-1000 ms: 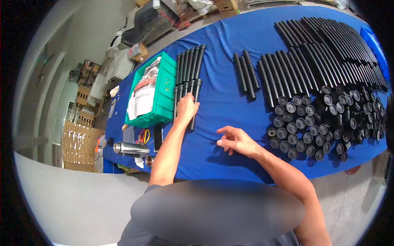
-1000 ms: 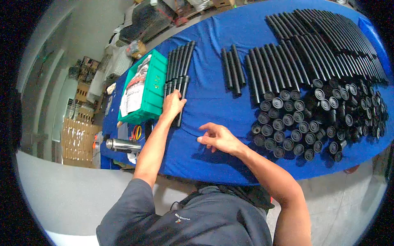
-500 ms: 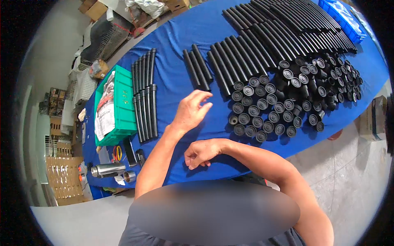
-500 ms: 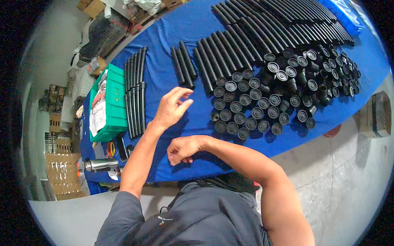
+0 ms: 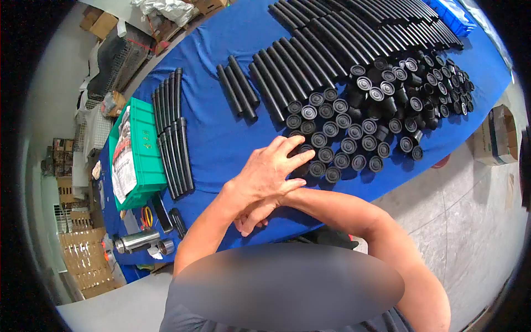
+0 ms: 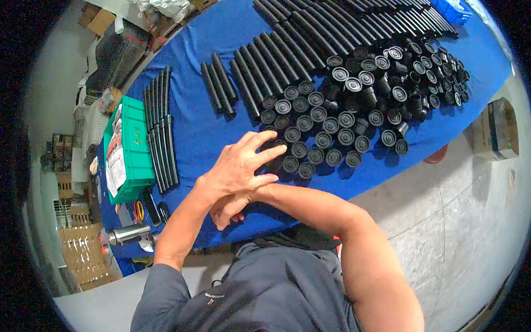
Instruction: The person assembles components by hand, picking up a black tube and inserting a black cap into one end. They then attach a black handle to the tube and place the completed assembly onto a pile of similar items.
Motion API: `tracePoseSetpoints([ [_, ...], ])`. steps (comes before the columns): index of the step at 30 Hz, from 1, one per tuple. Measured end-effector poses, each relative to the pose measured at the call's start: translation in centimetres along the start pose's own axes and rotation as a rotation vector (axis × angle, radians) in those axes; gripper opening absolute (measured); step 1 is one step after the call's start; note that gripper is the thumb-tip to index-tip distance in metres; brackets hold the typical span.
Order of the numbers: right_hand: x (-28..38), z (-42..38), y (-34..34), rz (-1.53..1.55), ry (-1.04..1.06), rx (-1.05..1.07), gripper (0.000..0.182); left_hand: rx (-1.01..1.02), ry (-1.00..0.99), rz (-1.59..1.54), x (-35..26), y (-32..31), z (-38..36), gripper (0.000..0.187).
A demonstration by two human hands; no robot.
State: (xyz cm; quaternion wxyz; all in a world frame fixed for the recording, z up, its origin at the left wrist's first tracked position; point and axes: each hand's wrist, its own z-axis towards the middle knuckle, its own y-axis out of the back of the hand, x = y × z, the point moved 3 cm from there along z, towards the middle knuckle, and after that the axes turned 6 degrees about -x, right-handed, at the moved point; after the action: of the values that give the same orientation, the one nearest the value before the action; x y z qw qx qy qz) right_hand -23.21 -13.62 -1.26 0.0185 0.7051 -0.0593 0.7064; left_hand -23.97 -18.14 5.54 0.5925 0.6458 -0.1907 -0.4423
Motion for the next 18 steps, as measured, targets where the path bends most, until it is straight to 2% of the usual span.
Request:
tracePoseSetpoints([
  [7, -0.9, 0.6, -0.1, -0.031, -0.031, -0.021, 0.03, 0.061, 0.001, 0.027, 0.7, -0.5, 1.0, 0.066],
  [11, -0.9, 0.4, -0.1, 0.09, -0.023, -0.032, 0.027, 0.067, 0.001, 0.028, 0.2, -0.4, 1.1, 0.065],
  [18, -0.9, 0.7, -0.4, 0.078, -0.031, -0.051, 0.024, 0.038, -0.052, 0.005, 0.2, -0.9, 1.0, 0.066],
])
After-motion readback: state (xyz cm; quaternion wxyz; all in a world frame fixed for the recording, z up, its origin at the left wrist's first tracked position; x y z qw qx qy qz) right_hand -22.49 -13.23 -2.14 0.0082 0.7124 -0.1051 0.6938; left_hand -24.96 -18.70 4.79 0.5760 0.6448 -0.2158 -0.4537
